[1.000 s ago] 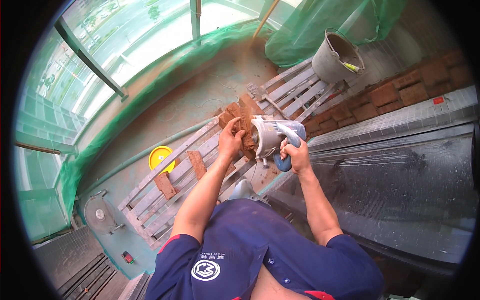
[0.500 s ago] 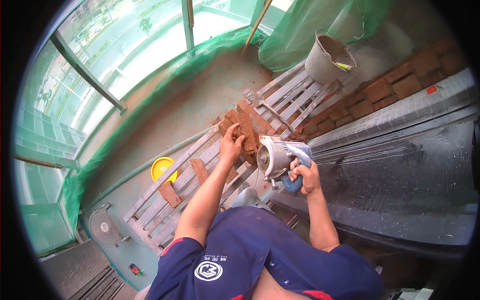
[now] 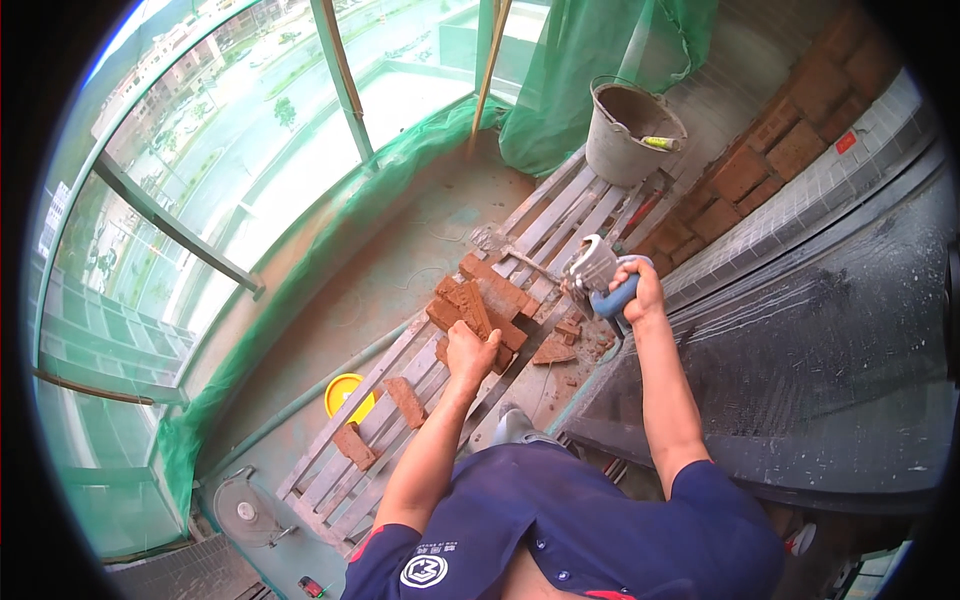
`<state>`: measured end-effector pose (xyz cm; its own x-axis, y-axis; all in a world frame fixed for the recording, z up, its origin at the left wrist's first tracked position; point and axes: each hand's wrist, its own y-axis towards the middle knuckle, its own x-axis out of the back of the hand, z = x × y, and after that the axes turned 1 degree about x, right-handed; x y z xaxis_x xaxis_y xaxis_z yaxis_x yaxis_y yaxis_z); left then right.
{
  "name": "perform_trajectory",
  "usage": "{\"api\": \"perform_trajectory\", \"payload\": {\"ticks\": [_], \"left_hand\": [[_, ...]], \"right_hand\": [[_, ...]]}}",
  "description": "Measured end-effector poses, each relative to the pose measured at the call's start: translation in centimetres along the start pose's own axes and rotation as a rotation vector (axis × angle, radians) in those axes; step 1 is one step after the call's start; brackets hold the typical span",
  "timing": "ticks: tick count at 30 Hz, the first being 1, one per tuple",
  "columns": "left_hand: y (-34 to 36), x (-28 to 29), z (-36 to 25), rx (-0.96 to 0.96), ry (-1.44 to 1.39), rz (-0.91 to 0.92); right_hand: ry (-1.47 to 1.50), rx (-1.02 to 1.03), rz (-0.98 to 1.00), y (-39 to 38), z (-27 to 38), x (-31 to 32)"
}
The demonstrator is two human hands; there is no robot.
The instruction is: The person applies mortar to a brick column using a trowel, walks over to a stack of bricks on a metal stand, and uses a handheld power saw to cut a brick into a smaller piece.
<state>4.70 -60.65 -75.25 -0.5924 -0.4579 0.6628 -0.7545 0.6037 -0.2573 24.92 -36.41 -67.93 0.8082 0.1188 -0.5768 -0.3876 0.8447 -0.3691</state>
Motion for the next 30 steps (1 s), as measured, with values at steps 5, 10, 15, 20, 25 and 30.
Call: {"api": "perform_trajectory", "payload": {"ticks": [5, 10, 15, 20, 25, 30], "left_hand": [[-0.7, 0.0, -0.1, 0.004, 0.057, -0.096], [-0.6, -0.9, -1.4, 0.072, 0.062, -0.124], [-0.5, -2.2, -1.5, 0.188, -0.060, -0.142], [-0.5, -2.0, 1.2, 0.198, -0.370, -0.118], [-0.4, 1.7, 3.4, 0.270, -0.226, 0.070], [-0.5, 0.2, -0.3, -0.121, 0.334, -0.426]], "right_hand": [[0.027, -0.166, -0.028, 12.6, -0.6, -1.7], [0.489, -0.477, -0.213, 25.4, -1.3, 0.8], [0.543, -0.398, -0.258, 33.2, -0.7, 8.2], [-0.112, -0.314, -0.284, 31.4, -1.2, 9.9], [-1.128, 1.045, -0.454, 21.1, -3.3, 3.4], [-1.717, 0.331, 0.293, 13.6, -14.3, 3.3]]}}
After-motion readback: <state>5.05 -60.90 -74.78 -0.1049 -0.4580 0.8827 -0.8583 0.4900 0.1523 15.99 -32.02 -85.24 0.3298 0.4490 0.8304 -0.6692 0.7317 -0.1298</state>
